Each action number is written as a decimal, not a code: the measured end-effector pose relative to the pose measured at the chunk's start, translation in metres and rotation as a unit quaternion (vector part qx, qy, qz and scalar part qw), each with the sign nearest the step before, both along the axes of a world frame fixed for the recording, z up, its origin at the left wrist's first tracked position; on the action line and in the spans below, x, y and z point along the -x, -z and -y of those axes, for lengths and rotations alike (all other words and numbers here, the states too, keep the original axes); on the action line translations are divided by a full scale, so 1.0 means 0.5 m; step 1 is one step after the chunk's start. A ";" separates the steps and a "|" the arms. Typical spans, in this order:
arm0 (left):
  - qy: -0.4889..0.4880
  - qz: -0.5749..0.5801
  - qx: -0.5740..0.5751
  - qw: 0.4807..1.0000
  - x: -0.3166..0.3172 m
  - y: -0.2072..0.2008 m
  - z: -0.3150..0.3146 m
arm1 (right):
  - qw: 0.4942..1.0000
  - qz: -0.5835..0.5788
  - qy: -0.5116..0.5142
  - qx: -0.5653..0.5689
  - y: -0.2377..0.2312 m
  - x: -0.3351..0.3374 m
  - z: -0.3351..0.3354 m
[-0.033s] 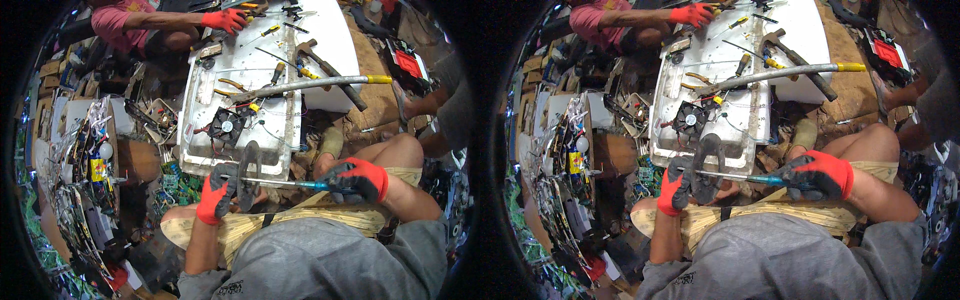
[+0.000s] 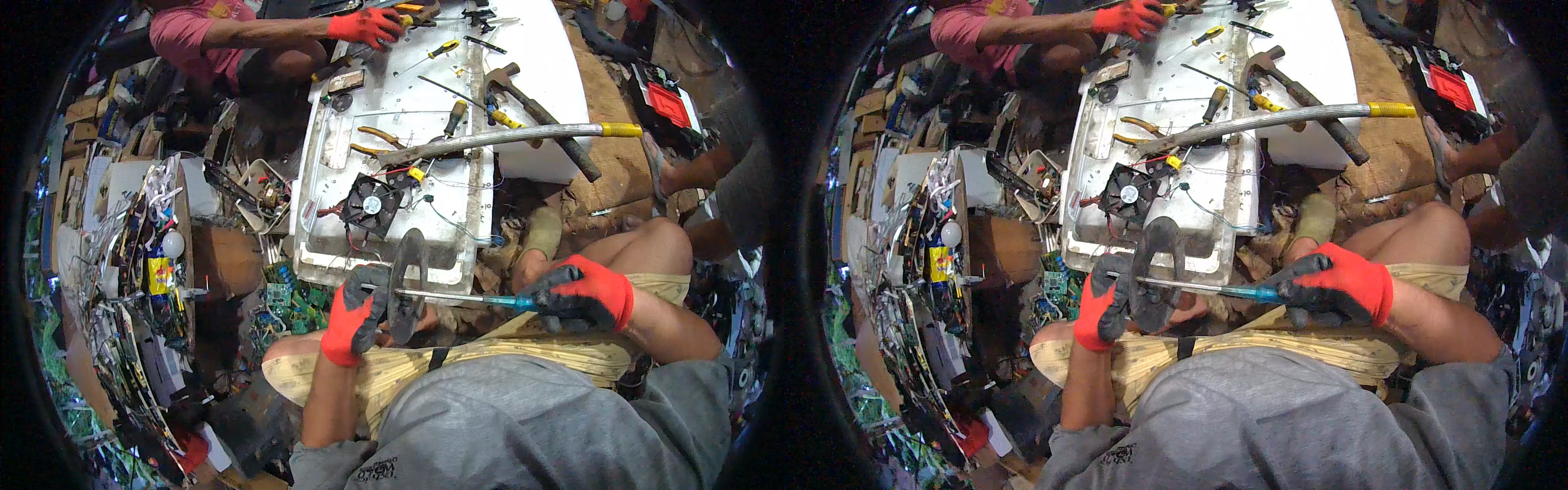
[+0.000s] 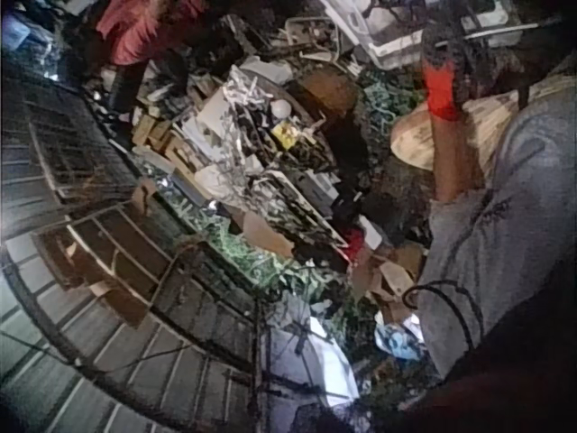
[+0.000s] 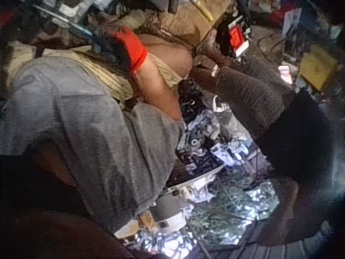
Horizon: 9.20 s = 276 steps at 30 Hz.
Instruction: The person uses a screwdriver to manipulate a circular electronic component held in their hands. They repeatedly insert and turn the screwdriver within the component while sitting on the floor in a cluttered workshop.
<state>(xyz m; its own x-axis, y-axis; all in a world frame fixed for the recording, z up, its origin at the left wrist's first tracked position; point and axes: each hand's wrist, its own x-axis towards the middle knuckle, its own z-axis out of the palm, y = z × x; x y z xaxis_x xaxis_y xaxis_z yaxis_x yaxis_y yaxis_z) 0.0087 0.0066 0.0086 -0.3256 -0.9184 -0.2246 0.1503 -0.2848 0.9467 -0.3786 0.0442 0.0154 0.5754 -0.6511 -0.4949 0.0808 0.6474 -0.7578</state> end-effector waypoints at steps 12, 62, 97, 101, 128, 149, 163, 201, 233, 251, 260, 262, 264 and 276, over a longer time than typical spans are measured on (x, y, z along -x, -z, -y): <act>-0.001 0.053 -0.033 0.998 0.000 -0.005 0.000 | 0.966 -0.146 -0.096 0.193 -0.072 -0.029 0.019; -0.046 0.018 -0.029 0.998 -0.005 0.000 -0.047 | 0.732 -0.365 -0.217 0.532 -0.142 -0.088 -0.029; -0.191 0.148 -0.006 0.970 -0.040 0.021 -0.059 | 0.948 -0.223 -0.106 0.203 -0.154 -0.140 -0.050; -0.207 0.127 -0.033 0.969 -0.038 0.015 -0.059 | 0.984 -0.140 -0.081 0.071 -0.135 -0.133 -0.031; -0.333 0.142 -0.012 0.932 -0.022 0.014 -0.047 | 0.871 -0.233 -0.131 0.413 -0.117 -0.148 -0.017; -0.069 0.081 -0.061 0.992 -0.062 -0.037 -0.027 | 0.959 -0.120 -0.128 0.222 -0.032 -0.072 0.041; 0.025 0.266 0.139 0.954 0.172 -0.077 -0.034 | 0.994 0.032 0.099 0.046 -0.018 -0.182 0.059; 0.399 0.700 0.395 0.441 0.130 0.036 0.646 | 0.955 0.026 0.283 0.086 -0.010 -0.118 0.060; 0.051 0.685 0.258 0.680 0.091 0.016 0.426 | 0.955 -0.061 0.270 0.108 0.005 -0.136 0.052; -0.096 0.116 0.070 0.986 0.079 -0.124 0.233 | 0.939 -0.073 0.284 0.177 0.027 -0.125 0.055; 0.021 -0.135 -0.164 0.977 0.031 0.017 -0.077 | 0.955 -0.051 0.273 0.108 0.043 -0.151 0.042; 0.038 -0.038 -0.171 0.984 0.035 0.000 -0.103 | 0.949 -0.067 0.278 0.130 0.047 -0.165 0.039; 0.028 0.018 -0.158 0.987 0.059 -0.033 -0.126 | 0.951 -0.083 0.266 0.135 0.041 -0.177 0.038; 0.072 0.098 0.045 0.992 0.098 -0.054 -0.113 | 0.934 -0.117 0.269 0.206 0.036 -0.215 0.028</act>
